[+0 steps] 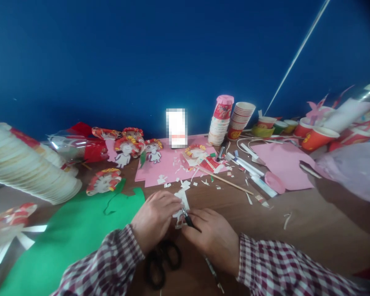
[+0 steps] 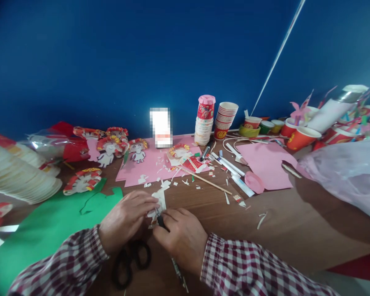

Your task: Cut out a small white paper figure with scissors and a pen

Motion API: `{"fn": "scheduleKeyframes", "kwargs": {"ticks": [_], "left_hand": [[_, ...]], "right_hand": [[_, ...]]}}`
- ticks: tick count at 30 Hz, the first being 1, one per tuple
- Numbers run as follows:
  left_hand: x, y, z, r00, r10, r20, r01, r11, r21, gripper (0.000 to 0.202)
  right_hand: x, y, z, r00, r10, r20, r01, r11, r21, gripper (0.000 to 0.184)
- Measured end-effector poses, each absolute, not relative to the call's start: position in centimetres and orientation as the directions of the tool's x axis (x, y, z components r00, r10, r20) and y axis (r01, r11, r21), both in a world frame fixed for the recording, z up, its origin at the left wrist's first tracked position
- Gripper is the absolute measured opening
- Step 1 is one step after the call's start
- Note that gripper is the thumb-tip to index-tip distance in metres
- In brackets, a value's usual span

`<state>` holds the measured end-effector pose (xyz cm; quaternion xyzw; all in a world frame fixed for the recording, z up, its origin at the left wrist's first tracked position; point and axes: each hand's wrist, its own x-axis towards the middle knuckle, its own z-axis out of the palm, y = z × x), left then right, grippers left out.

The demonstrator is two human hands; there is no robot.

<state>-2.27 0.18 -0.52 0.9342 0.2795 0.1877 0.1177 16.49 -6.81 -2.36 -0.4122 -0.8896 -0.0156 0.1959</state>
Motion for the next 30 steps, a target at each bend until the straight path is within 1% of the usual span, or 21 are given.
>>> {"fn": "scheduleKeyframes", "kwargs": {"ticks": [5,11,17,27,30], "left_hand": [[-2.2,0.0,-1.5,0.794,0.535,0.290,0.461,-0.839,0.288,0.029],[-2.5,0.0,-1.7,0.797,0.522,0.304,0.445,-0.847,0.290,0.028],[-2.5,0.1,-1.9,0.796,0.512,0.323,0.436,-0.855,0.282,0.029],[-2.5,0.1,-1.7,0.797,0.510,0.322,0.426,-0.854,0.298,0.032],[-2.6,0.1,-2.0,0.799,0.515,0.312,0.422,-0.849,0.319,0.035]], "right_hand": [[16.5,-6.8,-2.2,-0.589,0.731,0.343,0.734,0.662,-0.151,0.013],[16.5,-6.8,-2.0,-0.589,0.739,0.326,0.737,0.657,-0.157,0.012],[16.4,-6.8,-2.1,-0.576,0.733,0.361,0.738,0.657,-0.155,0.010],[16.4,-6.9,-2.1,-0.572,0.733,0.368,0.742,0.654,-0.149,0.010],[16.4,-6.9,-2.1,-0.569,0.740,0.359,0.747,0.647,-0.150,0.011]]}}
